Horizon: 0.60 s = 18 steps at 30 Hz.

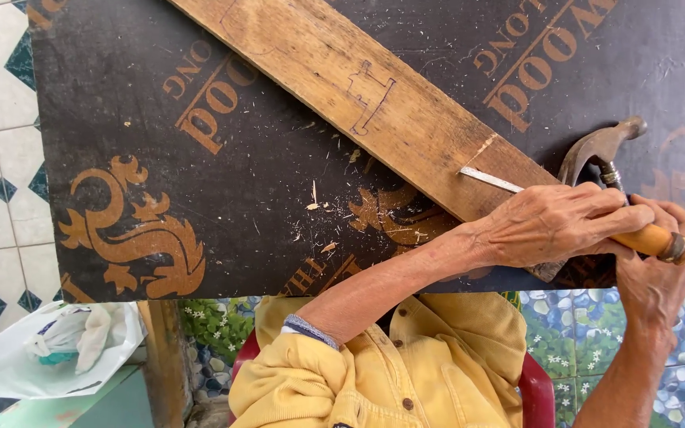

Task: Using a chisel and hammer to carve a mark into a wooden plank on a workbench, then wiping the area with a cloth.

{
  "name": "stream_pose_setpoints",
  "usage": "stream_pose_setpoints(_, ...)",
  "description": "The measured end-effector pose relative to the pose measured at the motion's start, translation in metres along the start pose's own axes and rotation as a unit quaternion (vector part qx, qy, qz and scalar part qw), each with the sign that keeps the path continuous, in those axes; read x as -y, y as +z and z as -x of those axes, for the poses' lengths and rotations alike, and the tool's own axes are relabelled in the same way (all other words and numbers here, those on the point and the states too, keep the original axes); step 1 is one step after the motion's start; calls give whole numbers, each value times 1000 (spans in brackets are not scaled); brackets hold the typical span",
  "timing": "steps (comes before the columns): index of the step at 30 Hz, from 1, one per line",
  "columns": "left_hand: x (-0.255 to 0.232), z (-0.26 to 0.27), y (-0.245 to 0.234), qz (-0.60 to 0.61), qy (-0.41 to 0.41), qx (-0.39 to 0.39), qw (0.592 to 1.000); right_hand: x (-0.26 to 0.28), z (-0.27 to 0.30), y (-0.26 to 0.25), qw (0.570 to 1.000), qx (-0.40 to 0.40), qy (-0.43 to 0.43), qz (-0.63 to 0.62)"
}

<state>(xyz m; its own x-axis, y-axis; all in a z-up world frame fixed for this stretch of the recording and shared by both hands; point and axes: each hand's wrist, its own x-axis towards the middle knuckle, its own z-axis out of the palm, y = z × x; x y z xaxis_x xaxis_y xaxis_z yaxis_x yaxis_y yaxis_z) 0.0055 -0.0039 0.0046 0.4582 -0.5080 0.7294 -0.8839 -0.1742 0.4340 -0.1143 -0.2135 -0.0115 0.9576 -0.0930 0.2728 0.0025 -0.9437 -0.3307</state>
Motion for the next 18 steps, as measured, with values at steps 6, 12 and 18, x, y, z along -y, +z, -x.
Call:
stream_pose_setpoints(6,-10,10,2,10,65,13,998,-1,-2,0,998,-3,-53,22)
stream_pose_setpoints(12,-9,14,3,7,82,-1,997,-4,2,7,998,-29,-33,36)
stream_pose_setpoints(18,-11,6,-15,-36,88,2,995,-7,3,10,999,-29,-28,27)
